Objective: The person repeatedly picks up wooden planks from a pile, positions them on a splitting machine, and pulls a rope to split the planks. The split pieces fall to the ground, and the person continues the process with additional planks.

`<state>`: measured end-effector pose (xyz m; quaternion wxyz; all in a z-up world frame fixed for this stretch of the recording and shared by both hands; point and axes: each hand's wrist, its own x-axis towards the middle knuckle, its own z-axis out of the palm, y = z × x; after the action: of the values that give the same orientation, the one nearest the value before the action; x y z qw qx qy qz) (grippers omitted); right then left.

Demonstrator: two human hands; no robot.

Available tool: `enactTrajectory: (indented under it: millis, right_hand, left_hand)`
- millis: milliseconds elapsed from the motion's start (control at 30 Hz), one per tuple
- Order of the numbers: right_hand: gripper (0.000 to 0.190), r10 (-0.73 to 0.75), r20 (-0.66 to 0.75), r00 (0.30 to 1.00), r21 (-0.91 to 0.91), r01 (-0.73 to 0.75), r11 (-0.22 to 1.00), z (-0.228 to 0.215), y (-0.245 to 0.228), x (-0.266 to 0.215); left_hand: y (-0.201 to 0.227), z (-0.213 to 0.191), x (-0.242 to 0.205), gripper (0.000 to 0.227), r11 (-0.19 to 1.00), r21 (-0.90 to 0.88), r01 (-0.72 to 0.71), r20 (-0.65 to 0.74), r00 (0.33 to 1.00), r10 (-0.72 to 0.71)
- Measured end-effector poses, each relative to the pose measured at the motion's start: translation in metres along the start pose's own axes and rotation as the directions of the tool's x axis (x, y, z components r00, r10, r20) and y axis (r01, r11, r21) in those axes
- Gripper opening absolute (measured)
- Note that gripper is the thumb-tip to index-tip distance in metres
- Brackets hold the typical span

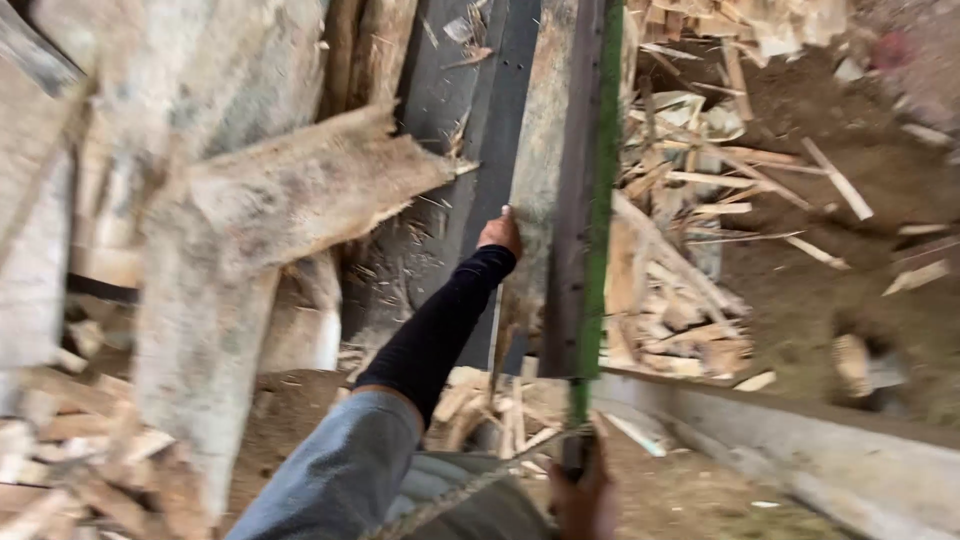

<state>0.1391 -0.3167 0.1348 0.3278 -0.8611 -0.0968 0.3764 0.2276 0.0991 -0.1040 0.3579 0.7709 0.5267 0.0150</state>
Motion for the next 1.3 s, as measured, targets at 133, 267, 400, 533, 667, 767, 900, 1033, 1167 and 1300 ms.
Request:
enactTrajectory:
  millis: [133,267,400,533,667,767,900,1033,1167,1300]
  right_hand:
    - [0.072,-0.187,0.030,0.982,0.031,0.186,0.982,0.049,0.064,0.053]
    - [0.071,-0.315,0.048,0.948,0.084,0.311,0.947,0.051,0.109,0.073]
    - [0.083,-0.340,-0.015,0.940,-0.079,0.337,0.938,0.035,0.107,0.072]
    - [0.087,-0.253,0.019,0.967,-0.127,0.253,0.959,0.025,0.081,0.058]
    - [0.082,-0.241,0.037,0.970,-0.058,0.243,0.968,0.016,0.057,0.039]
    - [0.089,-0.202,0.040,0.979,-0.071,0.205,0.976,0.008,0.027,0.019]
    - [0.083,0.029,0.052,0.998,-0.051,-0.027,0.998,-0.011,-0.028,-0.016]
    - [0.082,0.020,0.051,0.999,-0.111,-0.014,0.994,-0.026,-0.033,-0.024]
    - [0.078,-0.050,0.068,0.996,-0.094,0.056,0.994,-0.026,-0.028,-0.022]
    - [0.078,-0.041,0.062,0.997,-0.098,0.047,0.994,-0.019,-0.036,-0.024]
  left_hand:
    - [0.012,0.000,-0.010,0.068,1.000,0.006,0.022,0.006,1.000,-0.022]
    - [-0.020,0.040,0.027,0.040,0.993,-0.121,-0.012,-0.118,0.993,-0.002]
    - [0.003,-0.028,-0.022,0.087,0.996,-0.072,-0.058,0.086,0.994,0.064]
    - [-0.010,-0.032,-0.009,0.052,0.845,-0.533,0.045,0.235,0.967,0.097]
    - [0.007,-0.109,-0.067,0.067,0.643,-0.722,0.256,0.412,0.905,0.102]
    - [-0.005,-0.117,-0.085,0.063,0.589,-0.775,0.228,0.353,0.930,0.105]
    - [-0.013,-0.171,-0.135,0.061,0.242,-0.968,0.069,0.103,0.986,0.133]
    - [-0.022,-0.253,-0.162,0.040,0.565,-0.821,-0.076,0.050,0.978,0.204]
    - [-0.065,-0.238,-0.141,0.039,0.347,-0.937,-0.022,-0.008,0.999,0.041]
    - [-0.091,-0.155,-0.143,0.026,0.338,-0.931,-0.140,-0.175,0.982,-0.077]
